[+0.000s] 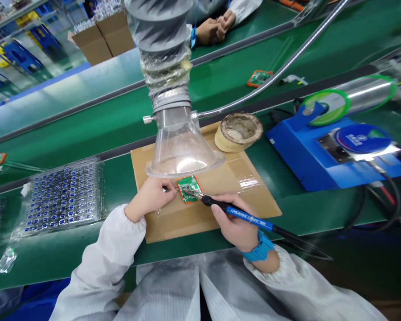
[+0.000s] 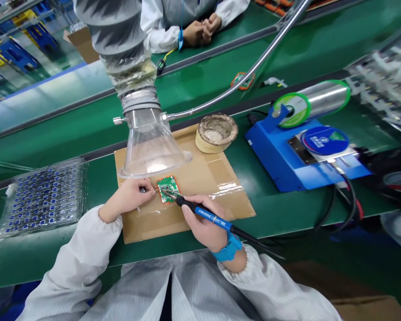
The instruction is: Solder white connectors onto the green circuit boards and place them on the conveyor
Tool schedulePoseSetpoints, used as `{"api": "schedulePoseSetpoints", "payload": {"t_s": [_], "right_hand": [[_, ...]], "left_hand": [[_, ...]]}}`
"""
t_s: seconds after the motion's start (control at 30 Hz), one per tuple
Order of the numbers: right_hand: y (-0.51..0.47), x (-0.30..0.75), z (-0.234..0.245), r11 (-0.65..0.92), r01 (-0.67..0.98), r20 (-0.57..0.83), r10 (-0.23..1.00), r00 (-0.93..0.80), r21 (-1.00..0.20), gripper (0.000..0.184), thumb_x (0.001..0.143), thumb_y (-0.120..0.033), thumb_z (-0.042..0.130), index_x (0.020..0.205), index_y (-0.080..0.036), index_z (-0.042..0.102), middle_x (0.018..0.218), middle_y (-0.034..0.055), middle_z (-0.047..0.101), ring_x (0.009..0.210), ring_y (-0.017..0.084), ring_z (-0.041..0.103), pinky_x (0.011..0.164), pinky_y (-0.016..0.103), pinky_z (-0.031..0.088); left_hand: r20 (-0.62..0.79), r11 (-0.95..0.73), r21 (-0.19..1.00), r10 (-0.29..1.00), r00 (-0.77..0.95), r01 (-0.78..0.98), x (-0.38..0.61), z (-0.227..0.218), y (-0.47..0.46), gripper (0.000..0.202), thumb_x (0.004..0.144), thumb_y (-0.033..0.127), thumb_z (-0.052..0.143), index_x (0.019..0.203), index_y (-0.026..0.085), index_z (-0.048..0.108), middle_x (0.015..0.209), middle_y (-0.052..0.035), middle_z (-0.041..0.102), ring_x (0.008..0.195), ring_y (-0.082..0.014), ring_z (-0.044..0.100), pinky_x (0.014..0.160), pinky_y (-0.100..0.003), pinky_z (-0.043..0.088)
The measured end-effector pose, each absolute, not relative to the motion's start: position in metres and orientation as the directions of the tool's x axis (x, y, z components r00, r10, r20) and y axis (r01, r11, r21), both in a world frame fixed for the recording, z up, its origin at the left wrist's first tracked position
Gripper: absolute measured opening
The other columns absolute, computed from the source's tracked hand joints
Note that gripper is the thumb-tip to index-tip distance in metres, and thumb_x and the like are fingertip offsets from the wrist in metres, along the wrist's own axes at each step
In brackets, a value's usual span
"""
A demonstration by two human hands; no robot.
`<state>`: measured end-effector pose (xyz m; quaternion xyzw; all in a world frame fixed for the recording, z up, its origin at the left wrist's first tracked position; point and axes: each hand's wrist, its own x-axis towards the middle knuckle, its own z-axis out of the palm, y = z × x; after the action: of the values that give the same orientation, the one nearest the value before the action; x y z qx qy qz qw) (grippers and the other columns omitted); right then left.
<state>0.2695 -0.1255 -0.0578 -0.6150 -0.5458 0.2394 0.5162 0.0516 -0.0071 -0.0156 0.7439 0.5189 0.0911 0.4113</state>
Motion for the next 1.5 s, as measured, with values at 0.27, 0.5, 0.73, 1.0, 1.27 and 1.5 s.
{"api": "schedulePoseSetpoints", "payload": {"t_s": [0.27, 0.5, 0.73, 1.0, 1.27, 1.5], "right_hand": [[-0.124, 0.269, -0.050, 0.187, 0.477, 0.333, 0.912, 0.241, -0.859, 0.008, 0.091, -0.032, 0.067, 0.093, -0.025, 0.070, 0.087, 0.0035, 0.079, 0.076, 0.020, 0.076, 0.070, 0.030, 0.062], [-0.122, 0.267, -0.046, 0.226, 0.509, 0.372, 0.905, 0.206, -0.830, 0.005, 0.090, -0.029, 0.069, 0.092, -0.024, 0.069, 0.083, 0.0026, 0.079, 0.070, 0.019, 0.075, 0.065, 0.029, 0.062], [-0.120, 0.265, -0.047, 0.303, 0.486, 0.439, 0.877, 0.194, -0.820, 0.006, 0.088, -0.022, 0.070, 0.092, -0.026, 0.069, 0.081, 0.0010, 0.077, 0.068, 0.018, 0.074, 0.062, 0.028, 0.059], [-0.122, 0.265, -0.048, 0.319, 0.483, 0.451, 0.873, 0.185, -0.816, 0.010, 0.087, -0.020, 0.072, 0.095, -0.026, 0.069, 0.081, -0.0002, 0.076, 0.069, 0.017, 0.073, 0.066, 0.028, 0.059], [-0.122, 0.265, -0.050, 0.349, 0.509, 0.491, 0.854, 0.173, -0.787, 0.009, 0.087, -0.021, 0.071, 0.094, -0.025, 0.068, 0.079, 0.0000, 0.075, 0.066, 0.017, 0.072, 0.063, 0.028, 0.059], [-0.121, 0.265, -0.050, 0.363, 0.496, 0.496, 0.852, 0.166, -0.789, 0.011, 0.086, -0.019, 0.072, 0.095, -0.025, 0.069, 0.080, -0.0002, 0.075, 0.067, 0.017, 0.072, 0.064, 0.028, 0.059]], "left_hand": [[-0.321, -0.109, 0.695, 0.837, 0.443, 0.711, 0.050, -0.018, -0.008, 0.015, 0.081, 0.021, 0.064, 0.067, 0.019, 0.070, 0.067, 0.0019, 0.070, 0.056, -0.0116, 0.052, 0.060, -0.028, 0.042], [-0.349, -0.100, 0.697, 0.818, 0.458, 0.710, 0.052, -0.011, -0.008, 0.014, 0.081, 0.017, 0.063, 0.069, 0.018, 0.070, 0.069, 0.0016, 0.070, 0.058, -0.0112, 0.053, 0.063, -0.028, 0.042], [-0.372, -0.080, 0.673, 0.823, 0.430, 0.735, 0.054, -0.009, -0.008, 0.013, 0.081, 0.016, 0.065, 0.069, 0.018, 0.070, 0.065, 0.0025, 0.067, 0.055, -0.0111, 0.051, 0.064, -0.029, 0.042], [-0.368, -0.090, 0.668, 0.823, 0.433, 0.739, 0.055, -0.007, -0.008, 0.014, 0.081, 0.016, 0.065, 0.067, 0.017, 0.068, 0.065, 0.0025, 0.067, 0.057, -0.0110, 0.050, 0.063, -0.029, 0.041], [-0.373, -0.077, 0.686, 0.817, 0.440, 0.724, 0.056, -0.008, -0.007, 0.015, 0.081, 0.017, 0.064, 0.066, 0.018, 0.067, 0.065, 0.0017, 0.067, 0.060, -0.0124, 0.054, 0.062, -0.029, 0.041], [-0.352, -0.107, 0.681, 0.820, 0.452, 0.725, 0.054, -0.010, -0.007, 0.014, 0.080, 0.015, 0.064, 0.068, 0.018, 0.069, 0.064, 0.0025, 0.066, 0.055, -0.0111, 0.049, 0.062, -0.029, 0.042]]}}
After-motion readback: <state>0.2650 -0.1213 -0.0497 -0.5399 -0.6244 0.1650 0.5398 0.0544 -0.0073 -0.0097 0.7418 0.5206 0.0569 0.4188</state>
